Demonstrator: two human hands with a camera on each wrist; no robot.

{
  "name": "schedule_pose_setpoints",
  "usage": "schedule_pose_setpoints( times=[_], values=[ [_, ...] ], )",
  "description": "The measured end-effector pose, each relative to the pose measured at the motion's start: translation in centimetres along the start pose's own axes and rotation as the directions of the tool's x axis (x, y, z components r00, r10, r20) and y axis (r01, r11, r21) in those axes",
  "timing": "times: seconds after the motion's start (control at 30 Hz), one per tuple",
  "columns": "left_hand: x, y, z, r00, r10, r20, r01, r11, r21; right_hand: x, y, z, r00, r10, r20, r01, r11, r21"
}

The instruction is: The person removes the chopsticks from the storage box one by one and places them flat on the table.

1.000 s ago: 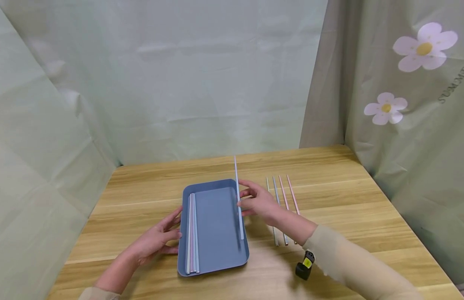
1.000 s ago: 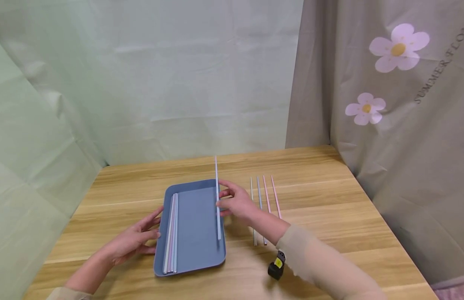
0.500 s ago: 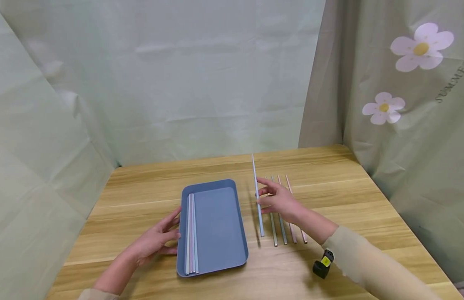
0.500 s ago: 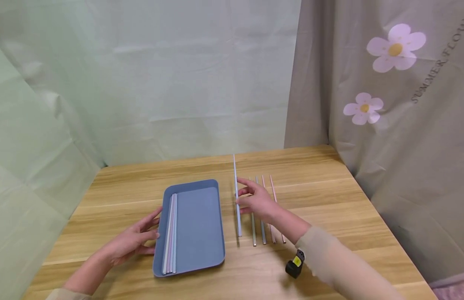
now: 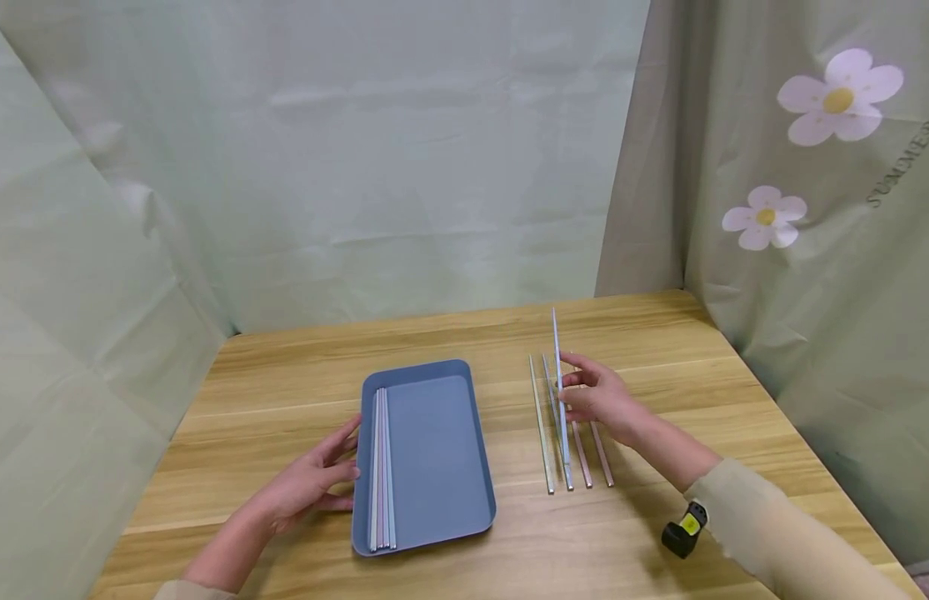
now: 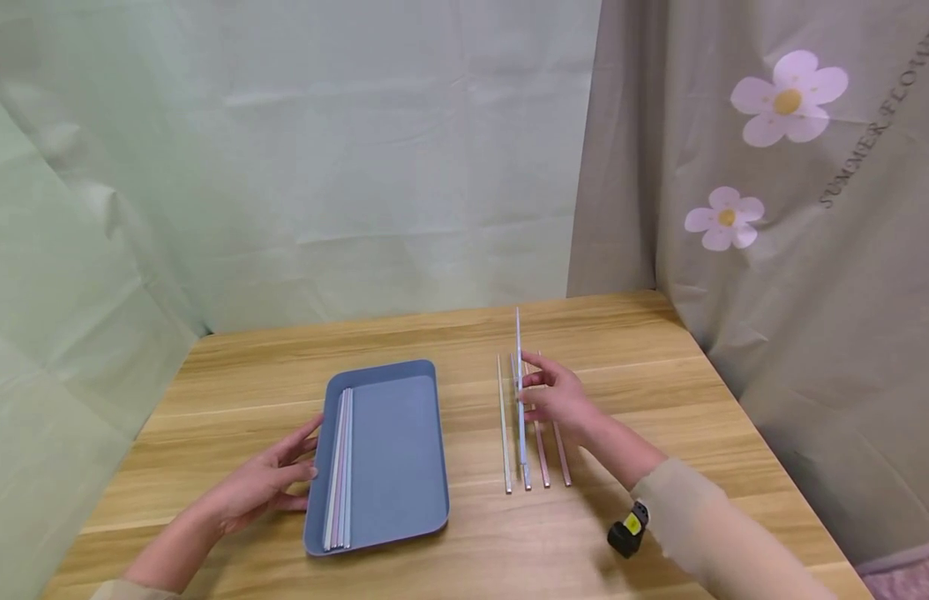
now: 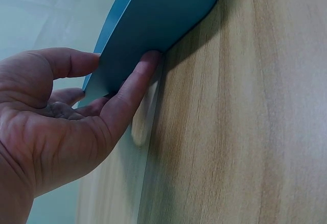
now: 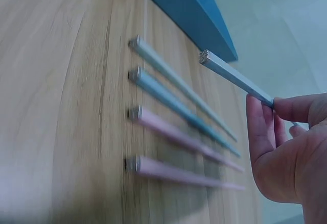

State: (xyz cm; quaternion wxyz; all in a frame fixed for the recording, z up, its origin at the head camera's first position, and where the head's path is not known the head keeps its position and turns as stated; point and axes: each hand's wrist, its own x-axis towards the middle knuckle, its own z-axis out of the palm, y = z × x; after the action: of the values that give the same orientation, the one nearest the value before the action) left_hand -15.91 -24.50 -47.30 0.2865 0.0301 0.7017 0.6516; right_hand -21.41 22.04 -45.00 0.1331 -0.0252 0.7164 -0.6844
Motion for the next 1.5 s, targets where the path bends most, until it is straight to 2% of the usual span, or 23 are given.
schedule_pose_setpoints(
  times=[0.3, 0.53, 0.67, 0.87, 1.0, 1.3, 1.5],
  values=[
    [-0.1, 0.2, 0.1, 1.0, 0.011, 0.013, -0.011, 1.0, 0.0, -0.9, 0.2, -3.2, 0.998, 0.02, -0.065, -0.022, 0.999, -0.035],
    [-0.1, 0.1, 0.1, 1.0, 0.009, 0.011, -0.009, 1.0, 0.003, -1.4, 0.7, -5.2, 0.999, 0.023, -0.043, -0.026, 0.996, -0.081],
    [-0.1, 0.1, 0.1, 1.0, -0.002, -0.003, 0.002, 1.0, 0.013, -1.4, 1.2, -6.0, 0.997, 0.075, -0.03, -0.077, 0.992, -0.103],
    [-0.1, 0.0, 0.1, 1.0, -0.006, -0.011, 0.007, 1.0, 0.018, -1.4, 1.7, -6.7, 0.989, 0.146, -0.011, -0.147, 0.982, -0.12],
    [-0.1, 0.0, 0.1, 1.0, -0.005, -0.017, 0.005, 1.0, 0.016, -1.4, 2.1, -6.8, 0.984, 0.176, -0.033, -0.178, 0.976, -0.122],
    [-0.1, -0.1, 0.1, 1.0, -0.001, -0.018, 0.001, 1.0, 0.01, -1.2, 2.9, -6.6, 0.985, 0.161, -0.063, -0.17, 0.97, -0.175],
    [-0.1, 0.0, 0.0, 1.0, 0.0, -0.013, 0.0, 1.0, 0.009, -1.4, 2.7, -6.4, 0.986, 0.146, -0.079, -0.162, 0.951, -0.263]
  ],
)
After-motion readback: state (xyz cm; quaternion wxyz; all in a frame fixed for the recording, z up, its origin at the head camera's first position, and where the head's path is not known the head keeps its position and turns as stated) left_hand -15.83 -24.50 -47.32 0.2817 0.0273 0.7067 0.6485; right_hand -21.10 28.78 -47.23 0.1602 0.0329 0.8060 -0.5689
